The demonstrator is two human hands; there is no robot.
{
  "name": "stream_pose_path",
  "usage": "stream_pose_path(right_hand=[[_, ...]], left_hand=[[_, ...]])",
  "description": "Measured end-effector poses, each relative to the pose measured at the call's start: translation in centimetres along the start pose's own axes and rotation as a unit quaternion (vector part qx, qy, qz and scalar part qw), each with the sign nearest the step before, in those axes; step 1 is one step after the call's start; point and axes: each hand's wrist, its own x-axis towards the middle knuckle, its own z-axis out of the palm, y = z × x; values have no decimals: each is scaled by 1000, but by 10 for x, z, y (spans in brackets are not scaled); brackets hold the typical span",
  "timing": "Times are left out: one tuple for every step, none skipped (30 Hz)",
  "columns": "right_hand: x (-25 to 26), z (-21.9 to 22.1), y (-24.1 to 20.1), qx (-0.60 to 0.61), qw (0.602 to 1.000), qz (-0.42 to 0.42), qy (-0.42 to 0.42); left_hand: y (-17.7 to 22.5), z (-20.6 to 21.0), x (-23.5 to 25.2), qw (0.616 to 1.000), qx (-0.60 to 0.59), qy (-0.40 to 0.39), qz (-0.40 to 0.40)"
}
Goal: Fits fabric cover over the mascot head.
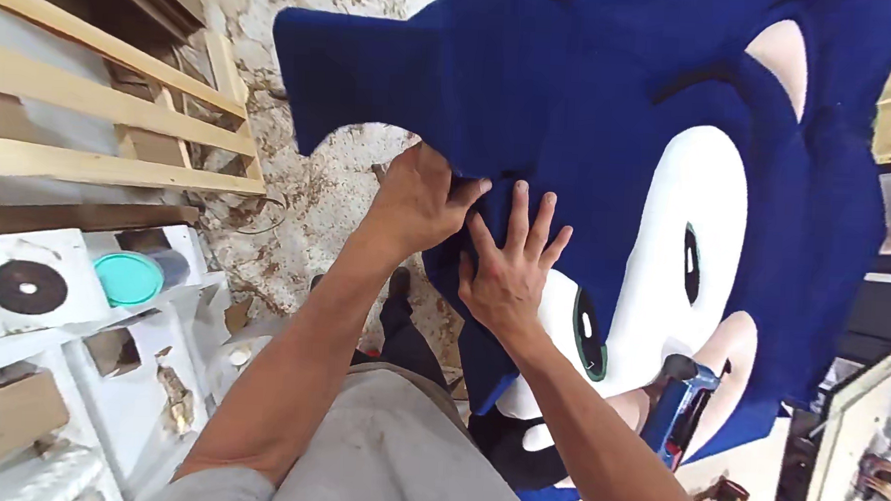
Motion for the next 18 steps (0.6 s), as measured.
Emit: stream_pose_path(right_hand=[[0, 0, 0, 1, 1000, 1, 0], [-1, 0, 1, 2, 1000, 1, 0], [0, 0, 1, 3, 1000, 2, 0], [1, 0, 2, 3, 1000, 3, 0], [0, 0, 2, 4, 1000, 5, 1], [0, 0, 2, 5, 1000, 5, 1], [-1, 0, 3, 7, 1000, 4, 0], [0, 0, 3, 9, 1000, 1, 1], [1, 0, 3, 11, 1000, -1, 2], [2, 0, 2, 10, 1000, -2, 2], [2, 0, 1, 6, 1000, -2, 0], [1, 0, 0, 1, 1000, -4, -4], [0, 0, -1, -3, 1000, -8, -5], [2, 1, -1, -5, 1000, -12, -4], [1, 1, -1, -3, 1000, -14, -5], [1, 1, -1, -2, 1000, -16, -8], [1, 1, -1, -3, 1000, -16, -9], [1, 1, -1, -6, 1000, -15, -10]], left_hand=[[4, 2, 0, 1000, 20, 7, 11], [9, 4, 0, 999, 18, 28, 28], [13, 5, 2, 998, -3, 50, 43], [16, 3, 8, 997, -36, 53, 46], [20, 0, 18, 996, -62, 39, 40], [28, -5, 32, 997, -67, 16, 27], [40, -8, 49, 999, -44, -13, 4], [55, -11, 67, 999, -5, -46, -22], [70, -10, 85, 995, 43, -83, -43], [80, -4, 103, 988, 87, -121, -50], [86, 5, 119, 978, 122, -159, -49], [88, 12, 129, 969, 142, -199, -45], [87, 11, 134, 964, 141, -224, -31], [82, 2, 133, 967, 121, -225, -9], [71, -12, 124, 976, 85, -202, 15], [55, -24, 108, 989, 40, -139, 36], [35, -32, 84, 999, -9, -40, 37], [13, -34, 53, 995, -58, 71, 28]])
